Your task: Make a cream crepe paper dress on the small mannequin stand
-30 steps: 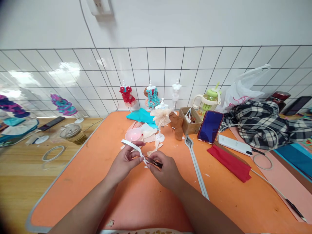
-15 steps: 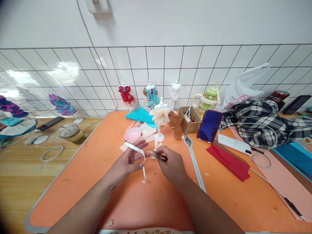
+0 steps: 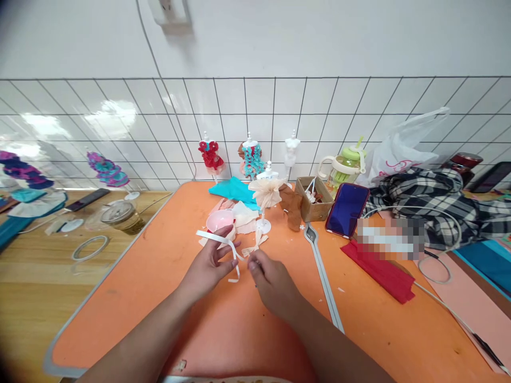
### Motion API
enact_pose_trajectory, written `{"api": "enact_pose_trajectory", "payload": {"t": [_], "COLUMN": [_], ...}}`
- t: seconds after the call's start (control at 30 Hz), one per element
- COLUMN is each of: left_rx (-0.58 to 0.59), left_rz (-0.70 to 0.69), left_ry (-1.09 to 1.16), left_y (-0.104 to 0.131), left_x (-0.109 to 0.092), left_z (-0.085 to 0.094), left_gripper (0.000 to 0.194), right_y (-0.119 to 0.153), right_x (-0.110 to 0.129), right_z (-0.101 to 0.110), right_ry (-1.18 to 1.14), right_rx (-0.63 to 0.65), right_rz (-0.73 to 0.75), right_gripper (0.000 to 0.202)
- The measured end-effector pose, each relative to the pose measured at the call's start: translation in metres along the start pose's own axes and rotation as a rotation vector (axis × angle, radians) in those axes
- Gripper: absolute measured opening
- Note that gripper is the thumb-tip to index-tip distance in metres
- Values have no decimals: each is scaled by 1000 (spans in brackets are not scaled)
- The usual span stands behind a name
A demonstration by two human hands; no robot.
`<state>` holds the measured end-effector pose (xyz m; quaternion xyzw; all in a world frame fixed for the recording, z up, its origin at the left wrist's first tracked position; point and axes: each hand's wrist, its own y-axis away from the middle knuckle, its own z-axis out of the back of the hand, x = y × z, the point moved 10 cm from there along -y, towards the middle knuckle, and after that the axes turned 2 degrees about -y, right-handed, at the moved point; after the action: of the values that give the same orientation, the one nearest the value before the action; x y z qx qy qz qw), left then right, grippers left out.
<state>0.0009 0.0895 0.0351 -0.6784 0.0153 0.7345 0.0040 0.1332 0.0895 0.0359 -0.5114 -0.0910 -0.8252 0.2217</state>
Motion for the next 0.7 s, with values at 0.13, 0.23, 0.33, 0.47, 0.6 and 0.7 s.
{"api": "enact_pose_trajectory", "payload": {"t": [0.13, 0.23, 0.33, 0.47, 0.6, 0.7], "left_rx": [5, 18, 36, 49, 48, 45], "left_rz": [-30, -30, -12, -6, 10, -3], "left_ry": [-65, -79, -72, -52, -24, -12], "left_y": [3, 5, 6, 7, 8, 9], "left_x": [-2, -4, -3, -3, -2, -3], "left_z": [-3, -6, -10, -13, -14, -15], "left_gripper": [79, 79, 80, 83, 83, 81], "right_y": [7, 11, 10, 8, 6, 5], "right_x": [-16, -29, -26, -13, -6, -5], "right_z": [-32, -43, -44, -37, -34, -34], "right_ry": [-136, -251, -226, -108, -31, 3], "right_rx": [198, 234, 222, 167, 118, 94], "right_rz": [-148, -254, -208, -101, -39, -24], "right_gripper": [35, 37, 38, 35, 30, 29]}}
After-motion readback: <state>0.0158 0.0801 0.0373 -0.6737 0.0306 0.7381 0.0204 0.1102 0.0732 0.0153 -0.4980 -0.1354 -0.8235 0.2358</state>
